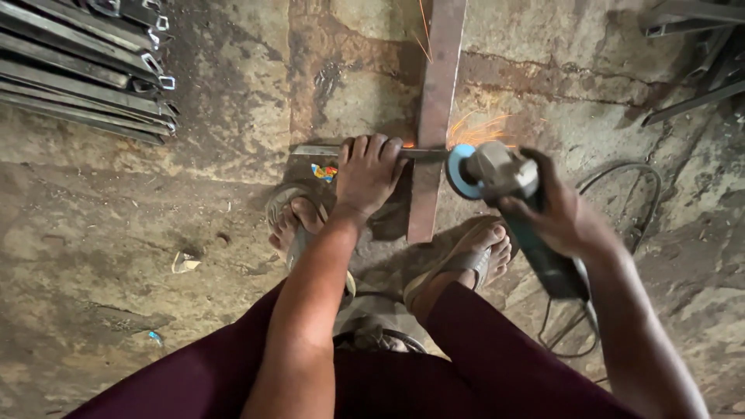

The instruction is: Grinding the edges of rectangular metal tubes using a handheld angle grinder on a workshop floor.

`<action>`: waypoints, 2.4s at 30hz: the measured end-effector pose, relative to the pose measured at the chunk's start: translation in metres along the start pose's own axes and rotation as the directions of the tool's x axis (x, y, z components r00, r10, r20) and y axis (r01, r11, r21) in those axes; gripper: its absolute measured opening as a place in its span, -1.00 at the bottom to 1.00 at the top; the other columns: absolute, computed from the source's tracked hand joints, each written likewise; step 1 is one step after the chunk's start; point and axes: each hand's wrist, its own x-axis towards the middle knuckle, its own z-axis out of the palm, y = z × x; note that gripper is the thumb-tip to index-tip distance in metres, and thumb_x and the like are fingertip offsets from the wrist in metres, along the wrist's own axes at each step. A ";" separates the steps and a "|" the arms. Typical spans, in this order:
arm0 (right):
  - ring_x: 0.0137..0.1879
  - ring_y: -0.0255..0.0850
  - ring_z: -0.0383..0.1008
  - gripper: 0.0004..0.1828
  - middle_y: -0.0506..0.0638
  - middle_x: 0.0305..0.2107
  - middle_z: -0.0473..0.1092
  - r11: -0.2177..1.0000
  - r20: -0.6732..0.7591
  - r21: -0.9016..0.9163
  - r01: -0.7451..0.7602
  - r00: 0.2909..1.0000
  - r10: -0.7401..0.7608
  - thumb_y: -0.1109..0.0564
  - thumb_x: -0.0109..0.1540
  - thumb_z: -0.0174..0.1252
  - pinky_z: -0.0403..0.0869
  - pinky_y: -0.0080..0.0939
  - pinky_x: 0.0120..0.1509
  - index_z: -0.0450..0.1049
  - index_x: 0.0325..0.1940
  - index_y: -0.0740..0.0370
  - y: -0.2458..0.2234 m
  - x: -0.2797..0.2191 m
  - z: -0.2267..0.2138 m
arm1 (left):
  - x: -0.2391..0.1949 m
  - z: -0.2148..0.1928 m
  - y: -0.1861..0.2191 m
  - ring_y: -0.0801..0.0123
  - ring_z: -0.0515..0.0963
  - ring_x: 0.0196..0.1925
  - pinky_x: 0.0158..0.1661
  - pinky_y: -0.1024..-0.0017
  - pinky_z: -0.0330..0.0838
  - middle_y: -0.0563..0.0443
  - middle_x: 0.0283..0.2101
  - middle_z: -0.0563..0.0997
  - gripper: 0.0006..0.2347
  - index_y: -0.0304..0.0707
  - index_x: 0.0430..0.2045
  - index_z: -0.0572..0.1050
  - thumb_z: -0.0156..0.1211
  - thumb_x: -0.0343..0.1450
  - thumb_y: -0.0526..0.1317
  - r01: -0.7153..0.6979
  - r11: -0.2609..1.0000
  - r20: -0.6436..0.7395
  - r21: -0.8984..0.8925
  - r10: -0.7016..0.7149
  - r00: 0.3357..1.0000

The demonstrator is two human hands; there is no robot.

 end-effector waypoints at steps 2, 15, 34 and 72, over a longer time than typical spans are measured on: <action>-0.05 0.18 0.62 -0.10 0.47 0.11 0.40 0.980 -0.054 -0.013 0.200 0.978 -0.201 -0.10 0.25 0.17 0.58 0.30 0.00 -0.15 0.56 -0.01 0.045 0.005 0.014 | -0.001 0.004 -0.004 0.13 0.42 0.07 0.11 -0.02 0.29 0.06 -0.03 0.47 -0.71 -0.02 0.00 0.48 0.15 0.50 0.04 -0.004 1.000 0.032 -0.006 0.004 0.999; 0.36 0.07 0.34 -0.03 0.35 0.29 0.26 0.837 -0.457 0.362 0.411 0.861 -0.225 0.08 0.21 0.31 0.41 0.15 0.38 -0.05 0.59 0.17 0.056 -0.020 0.093 | 0.023 0.003 -0.017 0.14 0.54 0.05 0.04 0.03 0.42 0.05 -0.08 0.55 -0.69 -0.04 -0.13 0.50 0.04 0.54 0.14 -0.061 0.994 0.134 0.091 0.048 0.990; 0.33 0.08 0.36 -0.02 0.28 0.23 0.33 0.806 -0.536 0.444 0.393 0.837 -0.113 0.08 0.19 0.37 0.39 0.02 0.35 -0.01 0.56 0.26 0.026 -0.010 0.091 | 0.053 -0.011 -0.005 0.18 0.58 -0.18 -0.14 0.13 0.44 0.08 -0.34 0.59 -0.77 -0.11 -0.46 0.51 0.08 0.53 -0.04 -0.209 0.977 0.038 -0.025 0.210 0.977; 0.38 0.08 0.38 -0.03 0.34 0.28 0.32 0.846 -0.451 0.410 0.342 0.882 -0.138 -0.01 0.26 0.28 0.40 0.04 0.39 -0.12 0.60 0.16 0.028 0.002 0.083 | 0.077 -0.020 -0.014 0.13 0.66 -0.34 -0.25 0.13 0.44 -0.03 -0.42 0.67 -0.69 -0.15 -0.46 0.57 0.01 0.59 -0.02 -0.206 0.971 0.092 -0.118 0.218 0.972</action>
